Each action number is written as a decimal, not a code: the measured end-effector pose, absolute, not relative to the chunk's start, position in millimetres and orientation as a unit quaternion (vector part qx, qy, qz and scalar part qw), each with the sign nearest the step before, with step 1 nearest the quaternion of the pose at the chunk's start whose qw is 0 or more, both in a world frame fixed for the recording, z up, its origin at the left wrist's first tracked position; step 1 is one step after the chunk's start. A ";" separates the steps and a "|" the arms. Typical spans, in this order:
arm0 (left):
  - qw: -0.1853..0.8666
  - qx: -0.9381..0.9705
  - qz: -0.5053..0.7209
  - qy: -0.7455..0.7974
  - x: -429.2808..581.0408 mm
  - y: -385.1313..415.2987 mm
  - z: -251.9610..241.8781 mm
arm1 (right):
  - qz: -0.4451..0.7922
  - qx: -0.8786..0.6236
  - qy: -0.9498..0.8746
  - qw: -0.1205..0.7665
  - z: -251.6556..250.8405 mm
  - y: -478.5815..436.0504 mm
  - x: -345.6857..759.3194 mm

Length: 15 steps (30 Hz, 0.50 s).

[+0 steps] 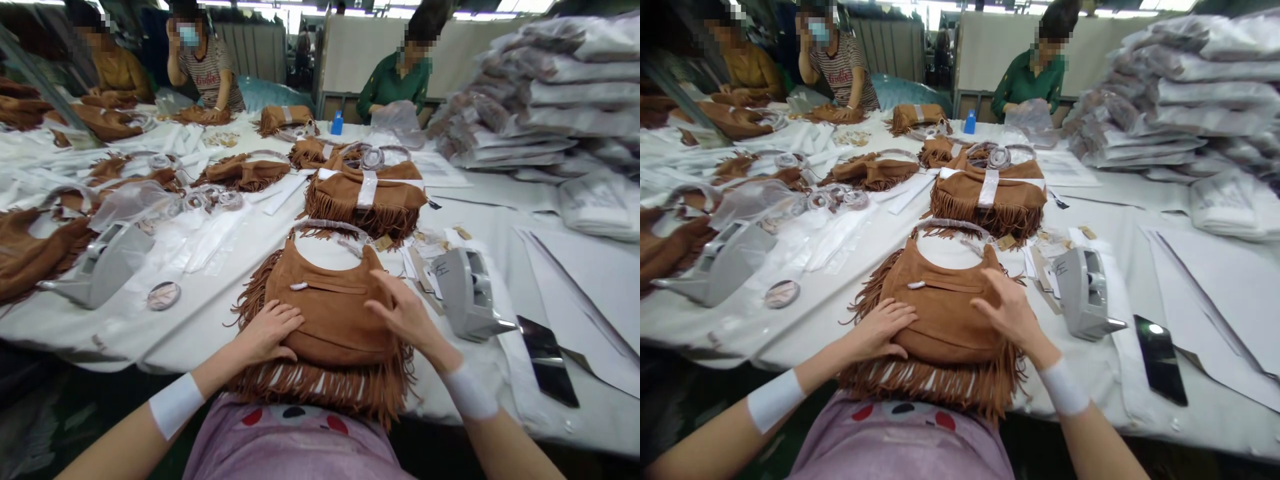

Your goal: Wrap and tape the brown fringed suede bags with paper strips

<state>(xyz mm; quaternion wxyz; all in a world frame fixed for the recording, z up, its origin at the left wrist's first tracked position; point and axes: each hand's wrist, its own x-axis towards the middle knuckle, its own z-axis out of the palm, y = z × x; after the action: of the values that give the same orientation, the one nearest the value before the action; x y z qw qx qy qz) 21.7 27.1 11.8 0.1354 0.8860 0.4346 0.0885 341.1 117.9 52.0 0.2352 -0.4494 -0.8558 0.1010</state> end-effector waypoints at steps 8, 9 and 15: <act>0.147 0.882 0.099 0.436 21.5 49.4 8.4 | -0.017 -0.449 -0.887 0.107 4.4 33.0 349.6; 0.144 0.881 0.098 0.440 22.4 52.9 7.3 | -0.021 -0.448 -0.888 0.101 4.8 40.8 351.7; 0.154 0.872 0.077 0.458 27.4 68.9 8.8 | -0.065 -0.420 -0.894 0.146 26.8 41.3 352.2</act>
<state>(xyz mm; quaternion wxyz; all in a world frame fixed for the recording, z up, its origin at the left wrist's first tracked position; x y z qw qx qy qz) 27.4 68.9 8.8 0.1536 0.8720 0.4584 0.0772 352.2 41.3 26.8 0.1458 -0.4197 -0.8935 -0.0651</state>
